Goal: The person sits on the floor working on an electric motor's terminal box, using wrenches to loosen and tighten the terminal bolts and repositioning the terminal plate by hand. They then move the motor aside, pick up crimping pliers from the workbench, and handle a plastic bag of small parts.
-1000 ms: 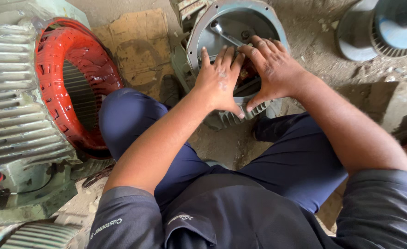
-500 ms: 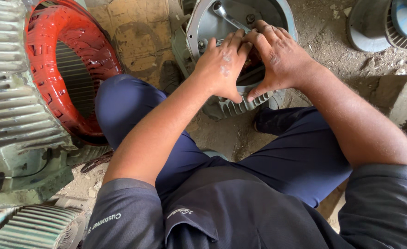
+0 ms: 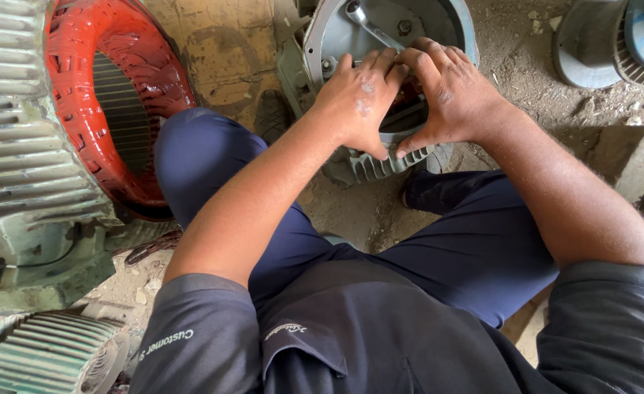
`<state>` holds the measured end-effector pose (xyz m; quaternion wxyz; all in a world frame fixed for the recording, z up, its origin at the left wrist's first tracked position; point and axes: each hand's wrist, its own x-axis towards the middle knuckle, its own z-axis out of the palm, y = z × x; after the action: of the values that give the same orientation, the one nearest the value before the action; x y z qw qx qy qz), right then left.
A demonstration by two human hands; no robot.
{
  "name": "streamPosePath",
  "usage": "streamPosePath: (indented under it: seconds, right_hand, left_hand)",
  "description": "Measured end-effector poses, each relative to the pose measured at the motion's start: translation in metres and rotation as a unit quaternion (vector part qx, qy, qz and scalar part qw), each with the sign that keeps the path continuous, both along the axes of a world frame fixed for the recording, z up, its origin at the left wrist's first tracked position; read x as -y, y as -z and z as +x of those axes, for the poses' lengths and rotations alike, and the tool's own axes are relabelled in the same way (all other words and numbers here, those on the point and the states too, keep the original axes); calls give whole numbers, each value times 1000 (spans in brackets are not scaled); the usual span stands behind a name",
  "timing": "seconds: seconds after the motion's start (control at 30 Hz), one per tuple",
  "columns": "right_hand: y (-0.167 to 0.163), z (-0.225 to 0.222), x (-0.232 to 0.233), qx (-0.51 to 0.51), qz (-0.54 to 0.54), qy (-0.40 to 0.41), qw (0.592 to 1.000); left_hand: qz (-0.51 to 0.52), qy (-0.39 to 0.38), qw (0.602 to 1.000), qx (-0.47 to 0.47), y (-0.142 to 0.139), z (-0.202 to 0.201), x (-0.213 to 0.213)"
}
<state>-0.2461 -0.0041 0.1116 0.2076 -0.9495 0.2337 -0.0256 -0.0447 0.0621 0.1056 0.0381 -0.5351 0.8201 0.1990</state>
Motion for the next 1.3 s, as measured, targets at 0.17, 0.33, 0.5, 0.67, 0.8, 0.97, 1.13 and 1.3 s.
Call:
streamPosePath:
  seconds: [0.17, 0.33, 0.5, 0.67, 0.8, 0.97, 1.13, 1.3]
  right_hand:
    - [-2, 3, -3, -49, 12, 33, 998]
    - [-9, 2, -10, -34, 13, 72, 997]
    - [-15, 13, -27, -133, -42, 54, 989]
    - [-23, 21, -36, -138, -37, 61, 988]
    - [-25, 24, -40, -126, -38, 69, 989]
    - [-21, 27, -39, -161, -45, 72, 983]
    - [-17, 25, -35, -153, -38, 71, 985]
    - [-8, 17, -33, -104, -69, 46, 991]
  left_hand:
    - [27, -17, 999, 6, -10, 0, 0]
    - [63, -28, 997, 18, -19, 0, -1]
    - [59, -39, 997, 29, -20, 2, -6]
    - [50, -45, 998, 20, -22, 6, -12]
    - [46, -33, 998, 30, -22, 8, -14]
    - [55, -15, 997, 53, -18, 9, -11]
    - [53, -9, 997, 53, -17, 10, -9]
    - [-10, -8, 1000, 0, -10, 9, -16]
